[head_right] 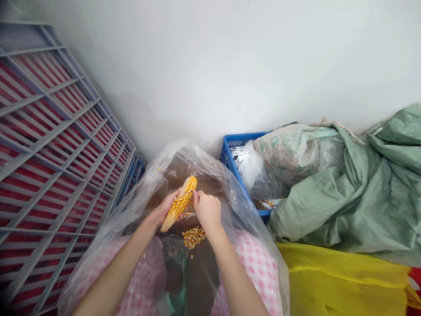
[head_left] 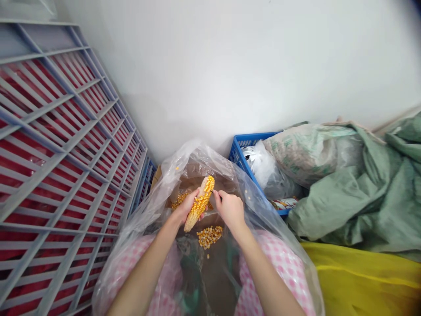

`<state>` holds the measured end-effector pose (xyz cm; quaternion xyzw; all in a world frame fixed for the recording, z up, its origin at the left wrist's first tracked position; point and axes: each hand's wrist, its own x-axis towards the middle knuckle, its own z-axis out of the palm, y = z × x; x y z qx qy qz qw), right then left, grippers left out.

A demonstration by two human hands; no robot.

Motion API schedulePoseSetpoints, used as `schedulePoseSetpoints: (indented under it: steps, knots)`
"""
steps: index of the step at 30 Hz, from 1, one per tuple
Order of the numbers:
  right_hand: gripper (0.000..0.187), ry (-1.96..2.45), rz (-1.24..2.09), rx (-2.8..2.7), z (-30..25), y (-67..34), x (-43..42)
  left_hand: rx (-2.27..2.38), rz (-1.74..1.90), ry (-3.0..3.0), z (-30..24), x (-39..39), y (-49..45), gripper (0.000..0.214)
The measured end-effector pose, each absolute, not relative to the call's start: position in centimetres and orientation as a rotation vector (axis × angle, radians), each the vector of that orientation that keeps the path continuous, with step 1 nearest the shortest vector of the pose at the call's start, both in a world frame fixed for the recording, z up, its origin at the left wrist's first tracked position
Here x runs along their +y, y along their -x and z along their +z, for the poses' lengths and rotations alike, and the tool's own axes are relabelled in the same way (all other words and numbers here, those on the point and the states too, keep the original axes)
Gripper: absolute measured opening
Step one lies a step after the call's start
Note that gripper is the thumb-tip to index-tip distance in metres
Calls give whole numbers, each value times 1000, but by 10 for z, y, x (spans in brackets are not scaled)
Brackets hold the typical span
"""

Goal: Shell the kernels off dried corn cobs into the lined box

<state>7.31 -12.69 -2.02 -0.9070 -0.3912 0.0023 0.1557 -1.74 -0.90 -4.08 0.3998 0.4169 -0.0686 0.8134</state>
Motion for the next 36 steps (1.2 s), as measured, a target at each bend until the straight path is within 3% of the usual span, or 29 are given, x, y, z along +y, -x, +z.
schedulePoseSetpoints:
  steps: [18, 36]
  knots:
    - [48, 2174, 153, -987, -31, -79, -122, 565, -179, -532, -33, -2, 22, 44]
    - [40, 2473, 174, -1050, -15, -81, -121, 866, -86, -879, -36, -1, 15, 47]
